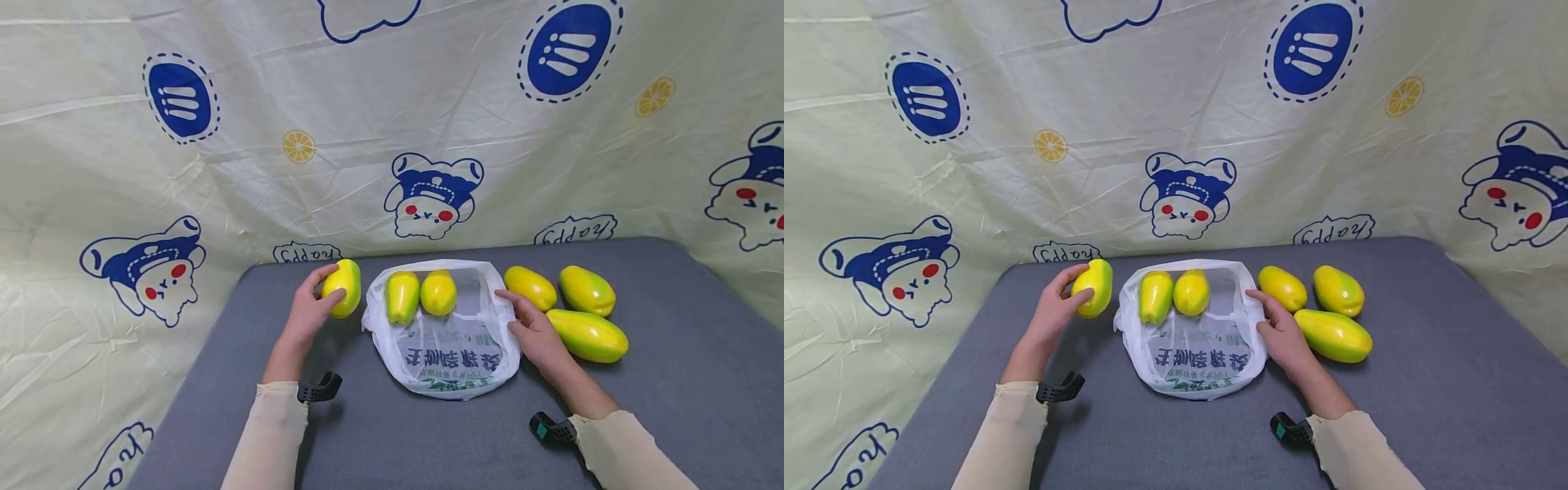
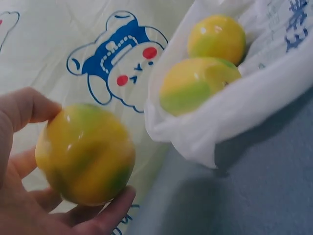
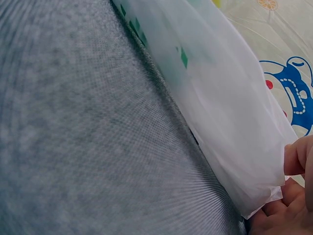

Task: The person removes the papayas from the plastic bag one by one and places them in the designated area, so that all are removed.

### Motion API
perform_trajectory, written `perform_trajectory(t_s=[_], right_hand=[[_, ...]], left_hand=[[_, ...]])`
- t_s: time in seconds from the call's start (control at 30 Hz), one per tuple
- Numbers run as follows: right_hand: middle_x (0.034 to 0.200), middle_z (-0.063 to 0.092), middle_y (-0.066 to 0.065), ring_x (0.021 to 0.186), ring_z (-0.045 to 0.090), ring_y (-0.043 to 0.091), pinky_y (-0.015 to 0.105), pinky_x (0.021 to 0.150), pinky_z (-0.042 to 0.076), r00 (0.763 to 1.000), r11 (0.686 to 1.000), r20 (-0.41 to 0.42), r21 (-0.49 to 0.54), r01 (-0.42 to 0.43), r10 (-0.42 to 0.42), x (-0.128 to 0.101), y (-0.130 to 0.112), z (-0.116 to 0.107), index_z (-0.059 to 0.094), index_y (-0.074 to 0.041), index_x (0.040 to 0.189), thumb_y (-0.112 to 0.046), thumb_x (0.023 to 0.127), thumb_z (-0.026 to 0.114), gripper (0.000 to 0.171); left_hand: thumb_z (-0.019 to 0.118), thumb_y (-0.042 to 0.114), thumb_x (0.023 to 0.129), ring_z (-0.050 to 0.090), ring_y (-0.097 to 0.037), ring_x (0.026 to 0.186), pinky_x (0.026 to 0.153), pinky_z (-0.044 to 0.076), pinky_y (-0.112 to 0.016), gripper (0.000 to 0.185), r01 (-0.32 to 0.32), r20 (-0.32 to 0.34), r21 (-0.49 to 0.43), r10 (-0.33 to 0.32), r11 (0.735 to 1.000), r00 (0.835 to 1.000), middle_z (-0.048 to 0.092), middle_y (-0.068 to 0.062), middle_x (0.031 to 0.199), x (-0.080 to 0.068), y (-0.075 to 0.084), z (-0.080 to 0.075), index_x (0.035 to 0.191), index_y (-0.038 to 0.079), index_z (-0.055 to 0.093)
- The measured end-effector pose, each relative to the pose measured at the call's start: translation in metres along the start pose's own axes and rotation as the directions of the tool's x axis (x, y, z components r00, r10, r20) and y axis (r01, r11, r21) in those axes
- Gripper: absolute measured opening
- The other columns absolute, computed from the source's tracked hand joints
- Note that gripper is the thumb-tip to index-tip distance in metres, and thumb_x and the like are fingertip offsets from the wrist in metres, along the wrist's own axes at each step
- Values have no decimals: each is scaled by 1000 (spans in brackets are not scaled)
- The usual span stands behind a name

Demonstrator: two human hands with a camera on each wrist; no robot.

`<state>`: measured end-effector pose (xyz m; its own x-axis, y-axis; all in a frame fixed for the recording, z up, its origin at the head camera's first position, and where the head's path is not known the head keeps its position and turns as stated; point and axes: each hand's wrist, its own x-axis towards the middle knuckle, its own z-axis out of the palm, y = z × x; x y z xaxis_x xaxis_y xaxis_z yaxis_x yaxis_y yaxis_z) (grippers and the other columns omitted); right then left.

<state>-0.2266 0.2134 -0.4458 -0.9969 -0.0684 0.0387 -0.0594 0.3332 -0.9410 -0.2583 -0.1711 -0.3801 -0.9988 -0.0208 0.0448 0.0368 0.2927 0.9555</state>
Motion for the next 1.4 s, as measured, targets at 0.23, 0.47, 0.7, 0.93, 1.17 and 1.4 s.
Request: perform_trajectory(t_s=[0.23,0.47,0.7,0.93,1.17,1.4], right_hand=[[164,27,17,140,36,40,63,116,31,1000,1000,9,12,14,-14,-1,1,0,34,-15,155,1,99,39,58],[163,29,17,137,38,39,62,114,33,1000,1000,12,-1,18,-18,-1,0,0,35,-14,154,0,99,39,57],[162,30,17,132,42,38,59,112,36,1000,999,19,-23,24,-24,0,2,0,35,-16,154,-1,100,41,57],[161,31,18,132,41,39,61,113,35,1000,999,13,-35,12,-11,0,1,-1,36,-15,154,-2,99,43,57],[160,32,19,131,41,39,61,112,35,1000,999,11,-48,12,-11,0,2,0,37,-15,153,-2,99,43,56],[160,32,20,130,41,39,61,112,35,1000,998,12,-55,18,-18,0,2,-1,38,-13,152,-1,98,44,56]], left_hand=[[61,15,93,43,-31,125,101,42,-41,55,73,-91,-31,-76,997,993,37,-9,155,7,-15,-6,147,19,47],[61,12,92,40,-31,132,105,40,-44,56,103,-115,-11,-104,995,988,36,-9,158,11,-29,-10,147,17,47],[61,13,93,37,-31,136,112,38,-50,57,143,-120,37,-137,989,983,36,-9,159,15,-41,-14,148,19,47],[60,14,93,36,-31,137,114,37,-51,56,144,-107,59,-137,988,985,35,-11,159,15,-45,-13,148,19,47],[60,14,92,38,-32,134,112,36,-50,56,144,-85,103,-135,984,987,37,-12,158,14,-45,-12,147,17,49],[60,14,93,38,-33,135,114,35,-52,55,144,-83,118,-134,983,987,38,-13,158,13,-44,-11,147,17,48]])
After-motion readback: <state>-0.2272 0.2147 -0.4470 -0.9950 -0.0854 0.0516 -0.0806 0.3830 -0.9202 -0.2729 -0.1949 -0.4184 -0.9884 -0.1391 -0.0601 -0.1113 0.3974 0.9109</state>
